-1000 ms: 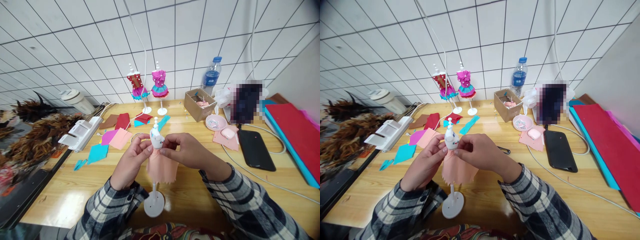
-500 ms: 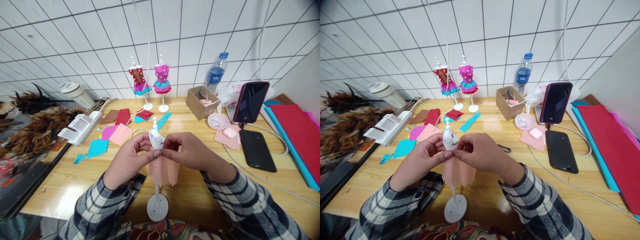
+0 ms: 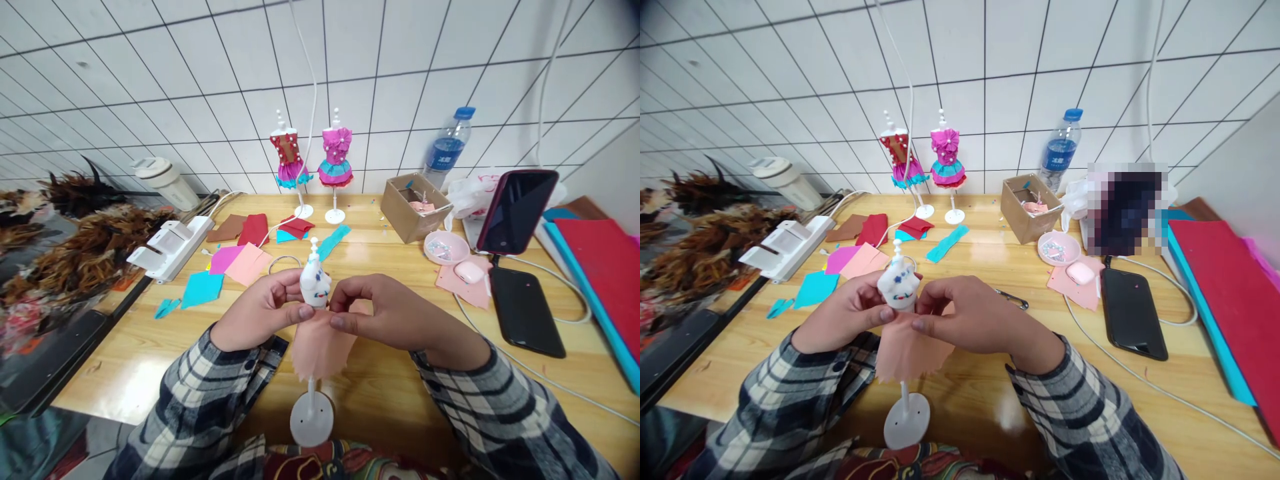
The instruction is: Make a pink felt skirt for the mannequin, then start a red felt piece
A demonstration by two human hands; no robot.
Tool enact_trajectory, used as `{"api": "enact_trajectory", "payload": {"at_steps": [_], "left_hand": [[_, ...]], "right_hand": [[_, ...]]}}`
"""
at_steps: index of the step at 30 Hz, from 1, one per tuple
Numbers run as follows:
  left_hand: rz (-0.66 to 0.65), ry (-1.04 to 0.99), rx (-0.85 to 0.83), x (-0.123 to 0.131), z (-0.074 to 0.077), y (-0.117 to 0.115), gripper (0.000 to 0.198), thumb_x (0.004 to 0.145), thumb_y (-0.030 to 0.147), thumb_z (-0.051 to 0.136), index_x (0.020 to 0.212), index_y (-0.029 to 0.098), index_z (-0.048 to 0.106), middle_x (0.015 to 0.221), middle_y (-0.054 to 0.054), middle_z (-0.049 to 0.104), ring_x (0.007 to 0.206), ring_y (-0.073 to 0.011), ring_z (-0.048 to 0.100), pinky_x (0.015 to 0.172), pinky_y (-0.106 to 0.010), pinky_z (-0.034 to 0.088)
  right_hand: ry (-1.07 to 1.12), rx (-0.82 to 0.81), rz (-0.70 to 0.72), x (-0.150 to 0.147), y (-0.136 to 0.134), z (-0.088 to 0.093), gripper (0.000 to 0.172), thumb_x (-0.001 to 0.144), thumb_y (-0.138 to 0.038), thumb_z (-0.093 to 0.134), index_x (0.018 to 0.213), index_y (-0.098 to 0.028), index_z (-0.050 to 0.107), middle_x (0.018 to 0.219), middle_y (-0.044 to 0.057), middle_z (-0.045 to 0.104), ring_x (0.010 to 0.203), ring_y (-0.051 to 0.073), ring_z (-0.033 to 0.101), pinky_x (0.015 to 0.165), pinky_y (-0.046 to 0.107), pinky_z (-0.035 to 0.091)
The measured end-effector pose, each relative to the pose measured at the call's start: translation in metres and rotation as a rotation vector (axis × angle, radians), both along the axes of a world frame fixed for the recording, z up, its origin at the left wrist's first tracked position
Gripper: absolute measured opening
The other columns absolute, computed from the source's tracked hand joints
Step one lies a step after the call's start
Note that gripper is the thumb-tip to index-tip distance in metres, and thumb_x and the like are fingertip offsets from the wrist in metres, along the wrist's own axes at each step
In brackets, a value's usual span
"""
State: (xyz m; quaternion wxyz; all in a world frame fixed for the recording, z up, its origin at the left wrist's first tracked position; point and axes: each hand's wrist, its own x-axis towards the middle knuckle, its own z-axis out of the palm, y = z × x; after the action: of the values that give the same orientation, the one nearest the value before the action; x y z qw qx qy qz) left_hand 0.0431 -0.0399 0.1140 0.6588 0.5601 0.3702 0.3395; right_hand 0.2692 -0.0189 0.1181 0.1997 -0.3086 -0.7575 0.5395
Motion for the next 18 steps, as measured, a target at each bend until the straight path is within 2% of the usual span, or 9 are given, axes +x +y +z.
{"api": "enact_trajectory", "payload": {"at_steps": [2, 5, 7, 10, 15, 18], "left_hand": [[0.002, -0.034, -0.007, -0.001, -0.002, 0.0, 0.046, 0.077, 0.031, 0.076, 0.121, 0.02, 0.067, 0.102, -0.01, 0.073, 0.093, -0.0239, 0.069, 0.083, -0.031, 0.052], [0.072, -0.073, 0.007, -0.006, -0.006, 0.001, 0.064, 0.074, 0.035, 0.079, 0.133, 0.023, 0.057, 0.106, -0.01, 0.072, 0.093, -0.0248, 0.069, 0.079, -0.031, 0.052], [0.099, -0.072, 0.031, -0.01, -0.009, 0.002, 0.068, 0.075, 0.037, 0.078, 0.136, 0.022, 0.053, 0.108, -0.011, 0.072, 0.095, -0.0262, 0.069, 0.081, -0.032, 0.051], [0.082, -0.063, 0.051, -0.015, -0.014, 0.002, 0.062, 0.078, 0.037, 0.075, 0.134, 0.019, 0.056, 0.11, -0.013, 0.071, 0.102, -0.0284, 0.067, 0.087, -0.035, 0.049], [0.206, -0.149, -0.011, -0.01, -0.018, -0.003, 0.046, 0.082, 0.03, 0.07, 0.127, 0.021, 0.062, 0.126, -0.011, 0.064, 0.12, -0.0279, 0.057, 0.099, -0.036, 0.043], [0.157, -0.29, -0.132, -0.001, -0.019, -0.008, 0.044, 0.086, 0.042, 0.064, 0.125, 0.021, 0.064, 0.128, -0.011, 0.063, 0.125, -0.0272, 0.053, 0.104, -0.037, 0.039]], "right_hand": [[-0.014, -0.014, 0.007, -0.002, -0.002, 0.0, 0.015, 0.087, -0.034, 0.061, 0.087, -0.019, 0.063, 0.079, -0.001, 0.064, 0.07, 0.012, 0.056, 0.064, 0.024, 0.043], [-0.055, -0.031, 0.04, -0.005, -0.004, 0.0, 0.023, 0.085, -0.041, 0.063, 0.094, -0.02, 0.063, 0.077, -0.002, 0.062, 0.067, 0.012, 0.055, 0.06, 0.024, 0.04], [-0.076, 0.018, 0.043, -0.007, -0.006, 0.0, 0.023, 0.086, -0.042, 0.062, 0.086, -0.019, 0.062, 0.072, -0.003, 0.059, 0.065, 0.011, 0.052, 0.06, 0.024, 0.038], [-0.1, 0.13, -0.005, -0.01, -0.01, 0.003, 0.025, 0.091, -0.036, 0.055, 0.073, -0.018, 0.058, 0.066, -0.004, 0.054, 0.062, 0.01, 0.048, 0.059, 0.024, 0.034], [-0.131, 0.241, -0.106, -0.01, -0.021, 0.012, 0.018, 0.091, -0.033, 0.055, 0.082, -0.02, 0.063, 0.066, -0.003, 0.06, 0.06, 0.01, 0.048, 0.056, 0.025, 0.028], [-0.13, 0.254, -0.12, -0.009, -0.023, 0.014, 0.015, 0.089, -0.031, 0.057, 0.084, -0.022, 0.066, 0.065, -0.003, 0.061, 0.059, 0.01, 0.049, 0.055, 0.024, 0.029]]}}
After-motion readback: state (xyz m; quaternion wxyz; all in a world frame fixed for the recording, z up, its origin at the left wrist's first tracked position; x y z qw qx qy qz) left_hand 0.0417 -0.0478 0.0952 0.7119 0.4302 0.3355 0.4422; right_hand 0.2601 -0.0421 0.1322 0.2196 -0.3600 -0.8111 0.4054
